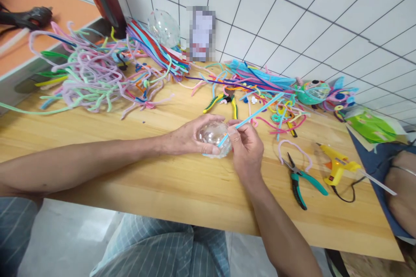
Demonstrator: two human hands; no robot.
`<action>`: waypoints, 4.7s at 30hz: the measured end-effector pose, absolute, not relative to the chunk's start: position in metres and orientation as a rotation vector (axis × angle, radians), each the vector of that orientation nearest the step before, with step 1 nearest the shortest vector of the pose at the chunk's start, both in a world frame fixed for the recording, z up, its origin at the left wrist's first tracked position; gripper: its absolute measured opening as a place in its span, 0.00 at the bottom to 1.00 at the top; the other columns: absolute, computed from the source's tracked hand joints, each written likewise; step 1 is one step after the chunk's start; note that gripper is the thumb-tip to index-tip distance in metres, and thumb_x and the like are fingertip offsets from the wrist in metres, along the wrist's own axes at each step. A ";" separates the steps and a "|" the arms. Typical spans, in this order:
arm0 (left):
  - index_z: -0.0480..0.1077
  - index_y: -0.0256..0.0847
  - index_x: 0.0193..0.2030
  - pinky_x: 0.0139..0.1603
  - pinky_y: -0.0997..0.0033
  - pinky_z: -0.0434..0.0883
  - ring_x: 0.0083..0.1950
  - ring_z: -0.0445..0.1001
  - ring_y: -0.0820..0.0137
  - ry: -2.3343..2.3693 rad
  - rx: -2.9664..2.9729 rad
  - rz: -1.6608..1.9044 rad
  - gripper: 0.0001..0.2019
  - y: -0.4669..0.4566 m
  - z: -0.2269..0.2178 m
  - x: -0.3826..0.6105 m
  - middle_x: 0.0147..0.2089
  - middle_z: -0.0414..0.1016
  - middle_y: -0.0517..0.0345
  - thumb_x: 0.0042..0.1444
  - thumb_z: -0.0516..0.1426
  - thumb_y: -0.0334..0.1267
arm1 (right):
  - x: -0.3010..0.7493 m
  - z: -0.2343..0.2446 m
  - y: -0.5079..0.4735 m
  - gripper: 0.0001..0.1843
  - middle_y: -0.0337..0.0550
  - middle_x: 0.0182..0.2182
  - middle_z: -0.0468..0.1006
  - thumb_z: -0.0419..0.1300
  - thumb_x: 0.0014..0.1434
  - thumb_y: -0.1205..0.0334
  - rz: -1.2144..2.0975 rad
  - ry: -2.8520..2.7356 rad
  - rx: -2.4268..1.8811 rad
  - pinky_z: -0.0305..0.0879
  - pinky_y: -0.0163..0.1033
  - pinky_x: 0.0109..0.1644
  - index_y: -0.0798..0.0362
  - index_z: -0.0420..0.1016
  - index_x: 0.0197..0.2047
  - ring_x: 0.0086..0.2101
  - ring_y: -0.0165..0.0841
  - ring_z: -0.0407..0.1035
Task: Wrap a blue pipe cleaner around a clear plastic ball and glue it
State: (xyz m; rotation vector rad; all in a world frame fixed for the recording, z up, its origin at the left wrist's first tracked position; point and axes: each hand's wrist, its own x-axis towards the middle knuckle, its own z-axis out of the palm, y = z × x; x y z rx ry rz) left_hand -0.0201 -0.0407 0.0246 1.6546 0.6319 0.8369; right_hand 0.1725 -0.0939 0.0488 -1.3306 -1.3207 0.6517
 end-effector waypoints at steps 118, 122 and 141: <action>0.61 0.47 0.75 0.77 0.39 0.68 0.77 0.67 0.44 0.519 1.543 1.262 0.56 -0.044 0.016 -0.015 0.76 0.66 0.40 0.42 0.79 0.54 | 0.196 0.043 -0.075 0.15 0.39 0.55 0.88 0.70 0.62 0.47 1.528 -0.816 -1.155 0.70 0.63 0.74 0.40 0.86 0.50 0.66 0.48 0.75; 0.66 0.46 0.73 0.77 0.41 0.70 0.75 0.70 0.47 0.552 1.581 1.247 0.51 -0.042 0.016 -0.016 0.72 0.71 0.41 0.44 0.78 0.57 | 0.200 0.041 -0.072 0.17 0.39 0.56 0.88 0.71 0.61 0.45 1.456 -0.884 -1.192 0.71 0.64 0.73 0.39 0.86 0.51 0.65 0.50 0.76; 0.65 0.40 0.69 0.76 0.34 0.67 0.76 0.67 0.41 0.693 1.825 1.119 0.53 -0.032 0.007 -0.014 0.71 0.69 0.34 0.39 0.78 0.58 | 0.176 0.037 -0.094 0.14 0.47 0.57 0.84 0.70 0.64 0.48 0.686 -1.396 -1.322 0.77 0.53 0.60 0.46 0.81 0.47 0.56 0.43 0.79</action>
